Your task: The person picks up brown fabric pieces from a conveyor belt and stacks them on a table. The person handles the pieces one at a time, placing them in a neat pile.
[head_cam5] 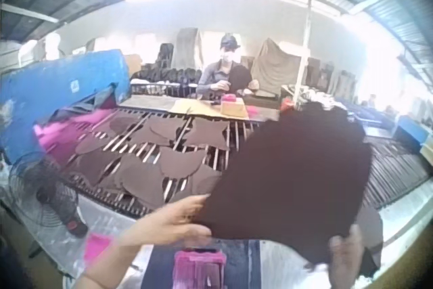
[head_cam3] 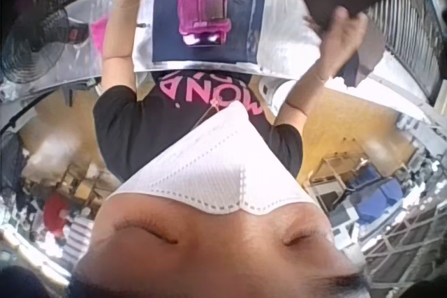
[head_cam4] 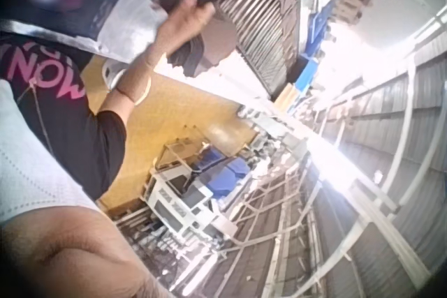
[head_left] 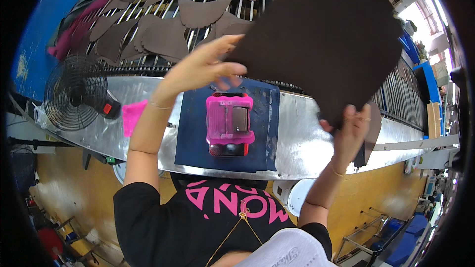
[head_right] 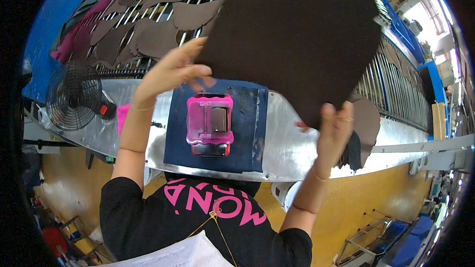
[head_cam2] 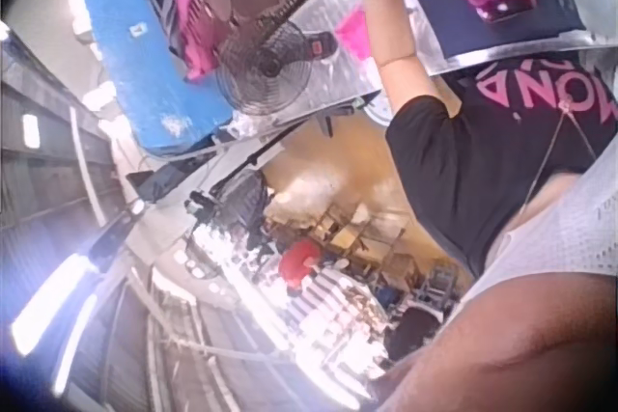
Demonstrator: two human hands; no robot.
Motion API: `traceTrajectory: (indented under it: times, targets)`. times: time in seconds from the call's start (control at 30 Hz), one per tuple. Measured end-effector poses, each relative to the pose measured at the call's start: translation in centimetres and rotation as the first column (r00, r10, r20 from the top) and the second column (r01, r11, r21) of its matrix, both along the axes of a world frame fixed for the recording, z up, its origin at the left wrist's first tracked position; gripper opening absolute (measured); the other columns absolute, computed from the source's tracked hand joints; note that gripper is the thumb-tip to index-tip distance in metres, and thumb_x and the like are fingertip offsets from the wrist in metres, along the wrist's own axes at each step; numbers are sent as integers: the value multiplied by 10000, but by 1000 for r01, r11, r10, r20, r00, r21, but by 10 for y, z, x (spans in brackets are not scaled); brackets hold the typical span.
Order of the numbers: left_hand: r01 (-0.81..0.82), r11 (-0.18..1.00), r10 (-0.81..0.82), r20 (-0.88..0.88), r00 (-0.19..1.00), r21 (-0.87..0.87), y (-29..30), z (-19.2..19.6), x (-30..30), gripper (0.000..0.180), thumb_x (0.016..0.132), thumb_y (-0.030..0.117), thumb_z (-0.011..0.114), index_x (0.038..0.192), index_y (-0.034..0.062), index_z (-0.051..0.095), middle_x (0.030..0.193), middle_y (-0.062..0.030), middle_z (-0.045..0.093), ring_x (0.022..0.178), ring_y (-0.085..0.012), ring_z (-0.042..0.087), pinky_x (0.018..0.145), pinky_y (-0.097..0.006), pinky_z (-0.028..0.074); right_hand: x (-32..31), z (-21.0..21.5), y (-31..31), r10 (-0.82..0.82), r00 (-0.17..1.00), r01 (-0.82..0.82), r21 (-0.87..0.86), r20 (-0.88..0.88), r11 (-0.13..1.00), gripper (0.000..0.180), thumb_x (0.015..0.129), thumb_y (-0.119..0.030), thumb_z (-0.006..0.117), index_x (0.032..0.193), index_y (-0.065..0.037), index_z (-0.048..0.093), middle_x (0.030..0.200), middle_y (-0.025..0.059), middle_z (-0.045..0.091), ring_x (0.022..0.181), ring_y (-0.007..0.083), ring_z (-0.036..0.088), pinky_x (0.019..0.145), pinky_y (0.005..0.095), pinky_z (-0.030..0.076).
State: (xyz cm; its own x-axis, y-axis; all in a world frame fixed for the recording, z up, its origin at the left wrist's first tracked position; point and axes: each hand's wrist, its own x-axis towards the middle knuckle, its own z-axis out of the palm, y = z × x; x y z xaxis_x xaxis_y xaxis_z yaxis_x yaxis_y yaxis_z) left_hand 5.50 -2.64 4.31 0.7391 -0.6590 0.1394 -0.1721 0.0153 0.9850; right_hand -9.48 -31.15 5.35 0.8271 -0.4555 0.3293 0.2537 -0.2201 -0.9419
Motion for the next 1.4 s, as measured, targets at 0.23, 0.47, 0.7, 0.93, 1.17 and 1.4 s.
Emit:
traceTrajectory:
  times: [0.23, 0.47, 0.7, 0.93, 1.17, 1.4]
  targets:
    - [-484, 871, 464, 179, 868, 89, 129, 24, -30, 143, 885, 117, 646, 933, -17, 633, 633, 4, 592, 536, -57, 591, 461, -174, 429, 34, -61, 81, 374, 923, -383, -301, -88, 873, 207, 750, -83, 766, 927, -24, 678, 876, 141, 691, 733, 251, 649, 761, 311, 487]
    - [-583, 766, 525, 261, 810, 271, 166, 16, -72, 87, 842, 59, 677, 841, -20, 640, 649, -1, 579, 522, -45, 540, 484, -188, 402, 45, -82, 97, 445, 891, -419, -526, -84, 740, 139, 692, -82, 779, 812, -56, 715, 811, 85, 690, 782, 266, 632, 901, 367, 413]
    - [-246, 855, 282, -12, 959, 457, 98, -20, -64, 138, 838, 24, 649, 782, -83, 581, 677, -56, 539, 595, -119, 651, 447, -230, 487, 14, -102, 29, 252, 953, -303, -546, -169, 781, 122, 716, -40, 758, 828, -30, 711, 789, 101, 689, 718, 253, 631, 761, 329, 461]
    - [-160, 904, -99, 560, 823, 396, 24, -37, -49, 134, 747, 182, 727, 805, 63, 708, 763, -44, 538, 726, -218, 589, 610, -350, 484, -48, -122, -54, 38, 954, -135, -312, -297, 941, 121, 797, -18, 713, 887, 47, 666, 738, 40, 656, 699, 104, 572, 663, 250, 451]
    - [-168, 900, -157, 659, 736, 402, -50, -27, -38, 296, 719, 306, 754, 916, 90, 704, 930, -55, 528, 918, -241, 538, 715, -377, 489, -58, -60, -136, -33, 959, -10, -148, -281, 989, 185, 935, -116, 596, 1042, 33, 615, 868, -41, 541, 784, 23, 445, 712, 158, 379]
    - [-456, 876, 282, 602, 747, 156, -21, 5, -8, 500, 737, 307, 773, 1173, 109, 629, 975, -59, 525, 896, -211, 541, 755, -312, 459, 75, -88, -224, -105, 932, 14, -255, -347, 967, 402, 926, -109, 569, 1272, 85, 504, 1118, 117, 627, 982, 140, 572, 885, 256, 433]
